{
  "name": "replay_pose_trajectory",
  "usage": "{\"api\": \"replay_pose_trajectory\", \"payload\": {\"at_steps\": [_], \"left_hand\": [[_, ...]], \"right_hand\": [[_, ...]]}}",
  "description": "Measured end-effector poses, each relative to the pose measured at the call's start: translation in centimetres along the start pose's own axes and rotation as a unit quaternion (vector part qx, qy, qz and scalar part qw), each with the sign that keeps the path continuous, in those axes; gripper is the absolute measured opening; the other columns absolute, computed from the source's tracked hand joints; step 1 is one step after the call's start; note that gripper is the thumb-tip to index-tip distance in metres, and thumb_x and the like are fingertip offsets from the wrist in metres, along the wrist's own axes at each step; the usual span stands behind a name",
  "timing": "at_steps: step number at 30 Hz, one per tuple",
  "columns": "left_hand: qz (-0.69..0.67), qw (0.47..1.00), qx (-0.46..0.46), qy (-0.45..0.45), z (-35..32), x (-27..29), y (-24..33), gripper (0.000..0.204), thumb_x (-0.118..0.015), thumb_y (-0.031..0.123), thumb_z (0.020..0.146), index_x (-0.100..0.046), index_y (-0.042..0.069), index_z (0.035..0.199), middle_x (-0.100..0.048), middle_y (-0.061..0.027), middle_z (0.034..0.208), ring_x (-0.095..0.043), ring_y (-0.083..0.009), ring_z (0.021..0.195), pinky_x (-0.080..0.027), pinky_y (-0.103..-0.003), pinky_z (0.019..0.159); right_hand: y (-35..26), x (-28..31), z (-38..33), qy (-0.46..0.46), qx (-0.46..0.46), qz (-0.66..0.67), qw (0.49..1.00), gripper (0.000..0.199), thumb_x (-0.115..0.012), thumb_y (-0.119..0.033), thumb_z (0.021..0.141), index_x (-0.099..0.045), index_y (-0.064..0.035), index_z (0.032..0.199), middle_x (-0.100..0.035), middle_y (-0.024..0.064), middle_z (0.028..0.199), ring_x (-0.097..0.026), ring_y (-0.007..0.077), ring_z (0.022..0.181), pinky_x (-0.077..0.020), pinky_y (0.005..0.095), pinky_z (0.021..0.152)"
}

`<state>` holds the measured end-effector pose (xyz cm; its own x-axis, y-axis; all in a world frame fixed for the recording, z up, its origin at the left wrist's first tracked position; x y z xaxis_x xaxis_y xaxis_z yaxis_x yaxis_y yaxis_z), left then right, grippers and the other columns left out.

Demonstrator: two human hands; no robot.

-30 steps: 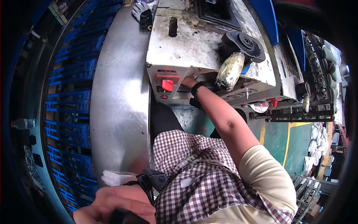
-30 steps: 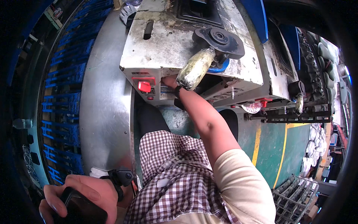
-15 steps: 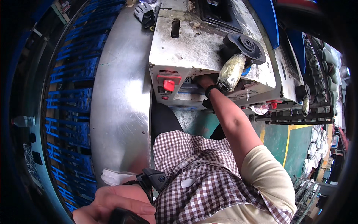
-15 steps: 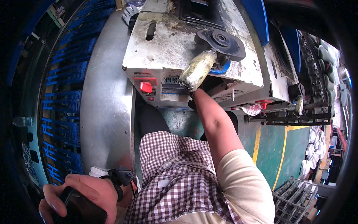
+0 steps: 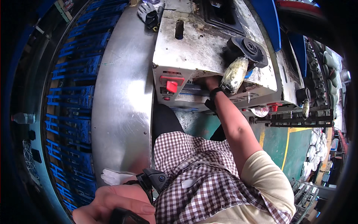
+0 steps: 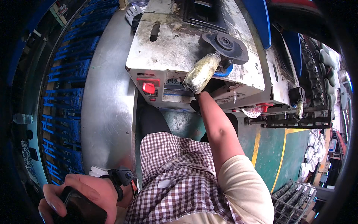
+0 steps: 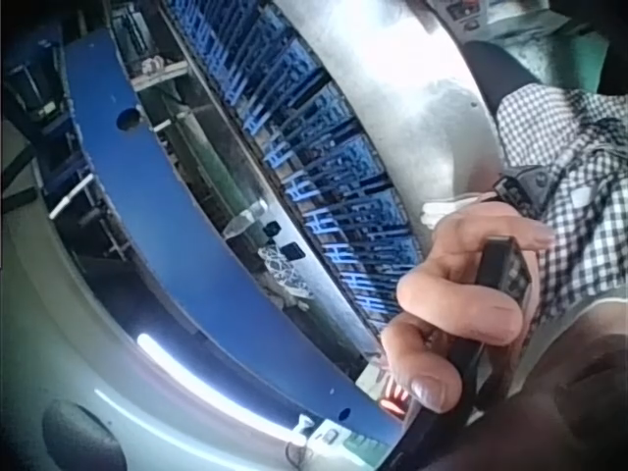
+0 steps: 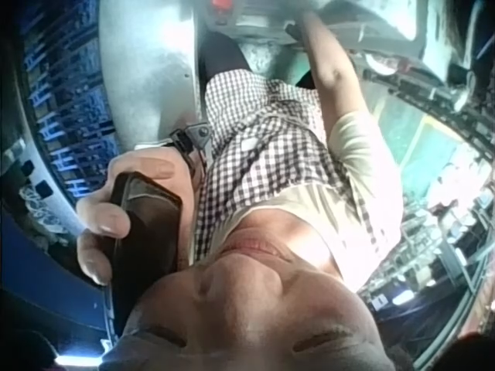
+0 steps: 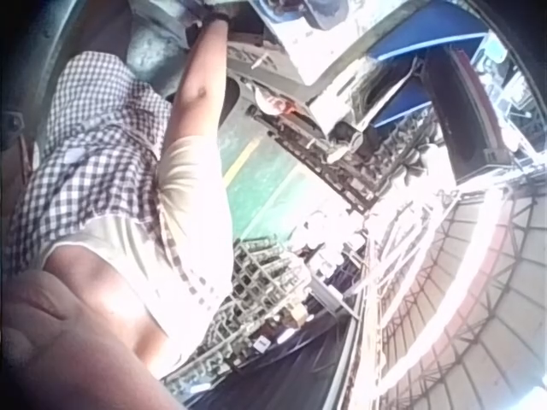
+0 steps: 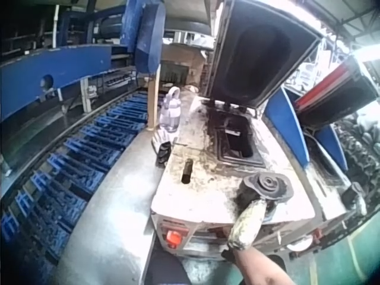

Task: The recorder operates a shoe manufacturing machine by inserting and removing small components and adjusting settings.

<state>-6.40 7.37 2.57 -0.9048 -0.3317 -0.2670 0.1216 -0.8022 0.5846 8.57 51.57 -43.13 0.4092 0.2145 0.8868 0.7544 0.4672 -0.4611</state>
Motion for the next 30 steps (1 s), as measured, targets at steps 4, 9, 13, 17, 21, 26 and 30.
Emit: {"api": "replay_pose_trajectory", "payload": {"at_steps": [4, 9, 13, 17, 21, 26, 30], "left_hand": [[0.007, 1.000, -0.029, -0.002, -0.1, -0.3, 0.3, 0.067, -0.075, 0.003, 0.074, -0.045, 0.019, 0.131, -0.047, -0.0117, 0.122, -0.057, -0.0282, 0.083, -0.053, -0.032, 0.064], [0.045, 0.998, -0.027, 0.022, -0.2, -0.4, 0.6, 0.067, -0.076, 0.002, 0.072, -0.047, 0.018, 0.130, -0.049, -0.0077, 0.124, -0.056, -0.0246, 0.090, -0.052, -0.032, 0.063], [0.030, 0.997, 0.065, -0.037, 0.3, -0.5, 0.5, 0.066, -0.076, 0.000, 0.071, -0.048, 0.017, 0.129, -0.048, -0.0002, 0.129, -0.052, -0.0217, 0.100, -0.051, -0.031, 0.059], [0.033, 0.999, 0.002, 0.012, 0.2, -0.4, 0.7, 0.064, -0.074, -0.002, 0.071, -0.049, 0.016, 0.128, -0.048, 0.0065, 0.131, -0.048, -0.0201, 0.105, -0.049, -0.029, 0.055], [0.059, 0.996, -0.026, 0.065, -1.1, 0.6, 0.9, 0.062, -0.074, -0.003, 0.071, -0.051, 0.017, 0.126, -0.048, 0.0083, 0.131, -0.048, -0.0192, 0.105, -0.048, -0.029, 0.054], [0.006, 0.999, 0.000, 0.046, -0.5, 0.2, 0.5, 0.058, -0.070, -0.004, 0.075, -0.051, 0.017, 0.126, -0.049, -0.0033, 0.126, -0.053, -0.0180, 0.092, -0.048, -0.026, 0.054], [-0.022, 0.999, -0.007, 0.032, -0.5, -0.1, -0.1, 0.058, -0.069, -0.004, 0.077, -0.050, 0.016, 0.128, -0.049, -0.0134, 0.119, -0.057, -0.0174, 0.076, -0.049, -0.022, 0.056]], "right_hand": [[1.5, 0.8, 0.1, -0.010, 0.000, -0.001, 1.000, 0.042, -0.058, -0.025, 0.082, -0.057, -0.0041, 0.118, -0.059, 0.0191, 0.119, -0.055, 0.0308, 0.110, -0.0400, 0.0372, 0.097], [4.3, 1.6, -0.3, -0.026, 0.004, -0.003, 1.000, 0.043, -0.058, -0.025, 0.082, -0.057, -0.0041, 0.119, -0.058, 0.0194, 0.120, -0.054, 0.0313, 0.112, -0.0391, 0.0374, 0.098], [2.2, -0.7, 0.8, -0.038, 0.011, -0.002, 0.999, 0.043, -0.058, -0.026, 0.082, -0.057, -0.0041, 0.119, -0.058, 0.0196, 0.121, -0.054, 0.0316, 0.114, -0.0384, 0.0376, 0.099], [1.7, -1.1, 0.1, -0.051, 0.019, -0.003, 0.998, 0.044, -0.057, -0.026, 0.082, -0.056, -0.0041, 0.120, -0.057, 0.0198, 0.122, -0.053, 0.0319, 0.115, -0.0377, 0.0377, 0.100], [-7.2, -1.0, -2.4, -0.111, 0.055, 0.083, 0.989, 0.045, -0.056, -0.029, 0.084, -0.056, -0.0037, 0.121, -0.057, 0.0206, 0.122, -0.053, 0.0335, 0.115, -0.0376, 0.0400, 0.100], [-8.4, 2.1, -3.0, -0.278, 0.061, -0.004, 0.959, 0.049, -0.051, -0.036, 0.087, -0.054, -0.0050, 0.124, -0.053, 0.0218, 0.127, -0.050, 0.0339, 0.119, -0.0376, 0.0399, 0.101], [-2.1, -0.7, -1.3, -0.105, -0.063, -0.171, 0.978, 0.055, -0.046, -0.043, 0.089, -0.048, -0.0069, 0.131, -0.045, 0.0203, 0.137, -0.046, 0.0316, 0.124, -0.0375, 0.0393, 0.102]]}}
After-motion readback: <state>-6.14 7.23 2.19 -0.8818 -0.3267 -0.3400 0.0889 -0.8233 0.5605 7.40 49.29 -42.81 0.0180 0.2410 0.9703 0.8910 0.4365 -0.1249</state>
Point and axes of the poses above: each hand's wrist, its own z-axis towards the middle knuckle, its own x-axis out of the back of the hand, y = z × x, the point moved 7 cm from there along z, towards the middle knuckle
